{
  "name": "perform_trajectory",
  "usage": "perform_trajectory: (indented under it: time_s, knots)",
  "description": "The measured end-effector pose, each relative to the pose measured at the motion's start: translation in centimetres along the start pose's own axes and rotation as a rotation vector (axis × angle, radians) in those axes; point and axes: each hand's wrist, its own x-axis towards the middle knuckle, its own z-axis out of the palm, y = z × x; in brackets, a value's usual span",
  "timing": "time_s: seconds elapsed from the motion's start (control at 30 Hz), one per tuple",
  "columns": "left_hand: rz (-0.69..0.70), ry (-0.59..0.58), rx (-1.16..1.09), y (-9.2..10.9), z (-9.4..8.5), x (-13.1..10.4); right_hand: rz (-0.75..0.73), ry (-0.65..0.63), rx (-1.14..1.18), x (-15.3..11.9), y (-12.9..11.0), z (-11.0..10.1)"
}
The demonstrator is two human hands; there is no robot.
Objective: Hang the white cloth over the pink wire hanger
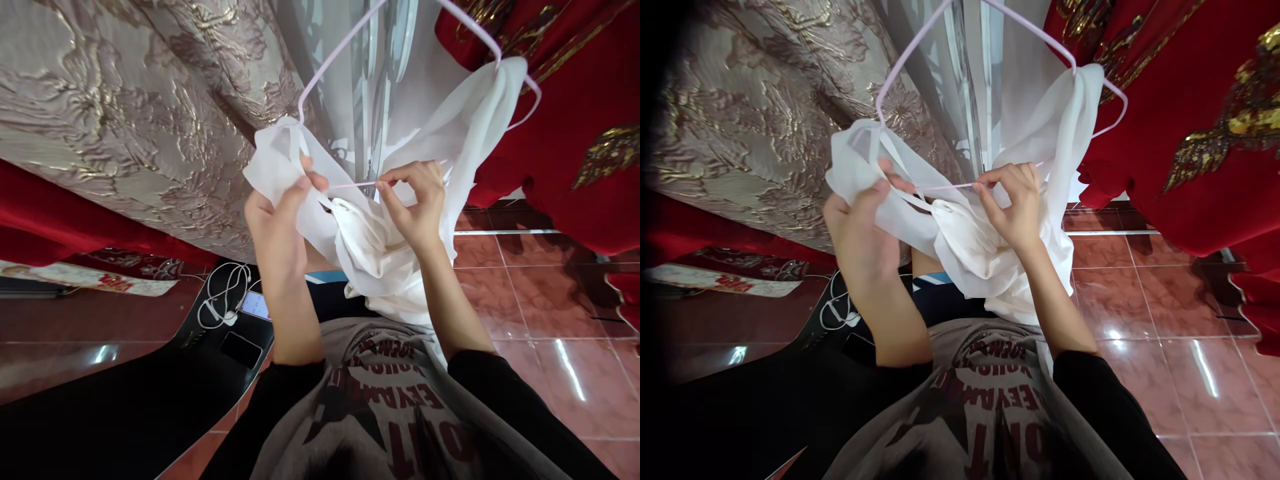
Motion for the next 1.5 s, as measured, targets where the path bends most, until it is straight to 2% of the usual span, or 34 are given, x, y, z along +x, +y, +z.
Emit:
perform_trajectory:
  time_s: [0.07, 0.13, 0.2, 0.27, 0.33, 0.4, 0.47, 0.6, 0.7, 0.77, 0.8, 0.83, 0.93, 0.97, 1.0, 1.03, 1.1, 1.13, 1.2, 1.27, 1.43, 1.5]
  knots:
    - [-0.044, -0.165, -0.14, 1.4, -0.7, 2.2, -0.002, 0.005, 0.008, 0.0, -0.1, 0.1]
    - [-0.062, -0.219, -0.2, 2.1, -1.9, 4.2, 0.002, 0.004, 0.019, -0.1, -0.2, 0.2]
    - [-0.052, -0.159, -0.178, 1.8, -3.6, 5.3, 0.012, -0.009, 0.025, -0.1, -0.2, 0.4]
    - [-0.027, -0.055, -0.171, 0.3, -5.3, 5.3, 0.013, -0.01, 0.029, -0.1, -0.2, 0.5]
    - [0.0, 0.056, -0.239, -1.8, -6.8, 4.2, 0.005, 0.0, 0.035, -0.1, -0.1, 0.5]
    - [0.011, 0.193, -0.284, -4.0, -7.2, 2.5, 0.0, 0.006, 0.041, -0.1, -0.2, 0.6]
    - [-0.058, 0.186, -0.265, -5.4, -6.5, 1.0, -0.001, -0.002, 0.048, -0.2, -0.3, 0.7]
    - [-0.159, -0.047, -0.202, -5.9, -2.5, -0.7, -0.013, -0.014, 0.053, -0.3, -0.8, 0.7]
    - [-0.107, 0.009, -0.206, -5.5, -0.1, -0.9, -0.031, -0.049, 0.071, -0.5, -1.2, -0.1]
    - [-0.062, 0.036, -0.195, -5.5, 0.6, -0.9, -0.079, -0.075, 0.134, -0.5, -1.1, -0.9]
    - [-0.047, 0.031, -0.197, -5.4, 0.7, -0.9, -0.101, -0.04, 0.174, -0.5, -0.8, -1.4]
    - [-0.038, 0.02, -0.212, -5.4, 0.8, -0.9, -0.116, 0.05, 0.209, -0.5, -0.2, -1.8]
    - [-0.036, 0.004, -0.269, -5.4, 1.1, -0.9, -0.075, 0.528, 0.208, -0.6, 2.9, -3.0]
    - [-0.039, 0.011, -0.264, -5.5, 1.2, -1.0, -0.032, 0.627, 0.181, -0.7, 4.2, -3.2]
    - [-0.041, 0.023, -0.239, -5.5, 1.4, -1.0, 0.021, 0.641, 0.169, -0.9, 5.4, -3.4]
    - [-0.041, 0.038, -0.197, -5.7, 1.5, -1.1, 0.089, 0.581, 0.19, -1.1, 6.5, -3.5]
    - [-0.04, 0.076, -0.115, -6.0, 1.7, -1.1, 0.225, 0.371, 0.296, -1.6, 7.9, -3.4]
    - [-0.037, 0.093, -0.086, -6.1, 1.7, -1.1, 0.268, 0.285, 0.356, -1.8, 8.1, -3.4]
    - [-0.026, 0.113, -0.045, -6.5, 1.6, -0.9, 0.289, 0.204, 0.4, -1.8, 7.6, -3.3]
    - [-0.02, 0.12, -0.025, -6.7, 1.4, -0.8, 0.287, 0.207, 0.358, -1.4, 6.4, -3.4]
    - [0.005, 0.141, -0.04, -6.8, 1.3, -0.8, 0.356, 0.326, 0.305, -0.1, 4.1, -4.7]
    - [0.013, 0.131, -0.053, -6.7, 1.6, -0.9, 0.343, 0.321, 0.322, 0.3, 3.5, -5.3]
